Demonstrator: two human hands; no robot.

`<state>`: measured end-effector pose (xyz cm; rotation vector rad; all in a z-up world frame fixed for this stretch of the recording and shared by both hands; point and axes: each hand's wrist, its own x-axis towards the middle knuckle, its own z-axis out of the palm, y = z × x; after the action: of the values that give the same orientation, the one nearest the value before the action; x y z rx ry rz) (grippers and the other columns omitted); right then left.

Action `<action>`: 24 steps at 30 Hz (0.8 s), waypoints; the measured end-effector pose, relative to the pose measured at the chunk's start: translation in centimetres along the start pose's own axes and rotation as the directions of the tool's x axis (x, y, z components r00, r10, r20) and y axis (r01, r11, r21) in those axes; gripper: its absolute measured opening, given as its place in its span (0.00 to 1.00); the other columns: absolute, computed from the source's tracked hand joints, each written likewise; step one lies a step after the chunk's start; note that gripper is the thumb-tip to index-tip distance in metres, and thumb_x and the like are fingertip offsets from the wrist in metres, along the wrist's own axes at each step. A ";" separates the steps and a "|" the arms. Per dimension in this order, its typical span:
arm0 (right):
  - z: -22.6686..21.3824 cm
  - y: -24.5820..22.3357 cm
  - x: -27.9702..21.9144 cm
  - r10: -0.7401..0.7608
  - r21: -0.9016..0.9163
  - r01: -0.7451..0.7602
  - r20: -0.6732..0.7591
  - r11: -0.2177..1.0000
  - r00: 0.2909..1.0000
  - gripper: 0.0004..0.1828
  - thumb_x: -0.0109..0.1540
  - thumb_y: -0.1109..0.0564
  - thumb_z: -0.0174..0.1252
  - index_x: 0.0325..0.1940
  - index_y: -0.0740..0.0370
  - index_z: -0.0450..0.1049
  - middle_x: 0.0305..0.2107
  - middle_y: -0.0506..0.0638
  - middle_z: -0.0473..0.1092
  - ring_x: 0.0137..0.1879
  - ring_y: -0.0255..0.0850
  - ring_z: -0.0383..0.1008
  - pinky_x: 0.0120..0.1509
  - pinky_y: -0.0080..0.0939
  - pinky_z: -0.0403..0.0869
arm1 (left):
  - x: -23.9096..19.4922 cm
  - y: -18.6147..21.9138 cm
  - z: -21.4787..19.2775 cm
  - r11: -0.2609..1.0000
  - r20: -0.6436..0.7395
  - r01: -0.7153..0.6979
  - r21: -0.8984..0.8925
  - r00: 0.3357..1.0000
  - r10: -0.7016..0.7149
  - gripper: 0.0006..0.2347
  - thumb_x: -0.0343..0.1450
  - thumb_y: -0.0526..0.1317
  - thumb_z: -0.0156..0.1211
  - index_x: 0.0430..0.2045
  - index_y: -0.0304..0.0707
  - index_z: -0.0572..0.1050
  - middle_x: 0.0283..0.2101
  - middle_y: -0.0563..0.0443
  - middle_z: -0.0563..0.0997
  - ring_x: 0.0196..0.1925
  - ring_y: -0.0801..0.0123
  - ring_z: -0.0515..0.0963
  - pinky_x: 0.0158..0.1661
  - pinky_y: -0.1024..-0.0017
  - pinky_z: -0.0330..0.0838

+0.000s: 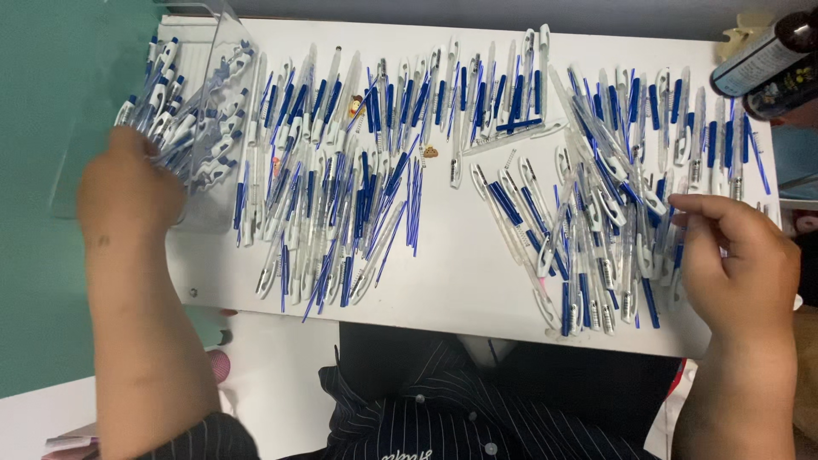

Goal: The person assembles blue and white ballpoint pens by inserting blue ink refills into white pen barrels. They pick up a barrel, insert a refill, and place the completed pen into a clear plastic container on the left.

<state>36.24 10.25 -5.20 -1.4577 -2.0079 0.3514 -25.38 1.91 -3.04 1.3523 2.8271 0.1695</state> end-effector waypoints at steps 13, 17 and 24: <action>-0.5 0.4 -0.8 0.052 -0.002 -0.051 0.030 0.999 0.998 0.39 0.72 0.65 0.58 0.86 0.68 0.53 0.38 0.58 0.77 0.42 0.45 0.76 0.54 0.44 0.68 | 3.0 2.6 -0.1 0.808 0.282 -0.254 0.531 0.953 0.115 0.34 0.73 0.32 0.44 0.75 0.76 0.54 0.43 0.34 0.88 0.42 0.39 0.90 0.36 0.53 0.82; -0.9 -0.3 -1.2 0.114 0.112 -0.117 0.031 0.987 0.993 0.35 0.79 0.66 0.45 0.88 0.63 0.38 0.44 0.65 0.76 0.38 0.50 0.78 0.49 0.46 0.73 | 3.8 2.2 0.6 0.734 0.282 -0.263 0.626 0.954 0.101 0.44 0.64 0.26 0.55 0.79 0.51 0.46 0.27 0.43 0.86 0.24 0.53 0.83 0.22 0.64 0.71; 0.7 2.0 -1.4 -0.013 0.339 0.084 -0.207 0.937 0.978 0.05 0.85 0.63 0.28 0.61 0.69 0.42 0.47 0.84 0.70 0.41 0.67 0.77 0.41 0.55 0.76 | 4.1 1.6 0.0 0.905 0.228 -0.128 0.406 0.973 0.035 0.23 0.80 0.43 0.36 0.74 0.54 0.61 0.49 0.23 0.85 0.46 0.25 0.86 0.36 0.38 0.78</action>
<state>37.54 9.79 -7.29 -1.1710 -1.7143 0.4880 -26.68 6.06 -2.75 1.4473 2.7152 -0.5858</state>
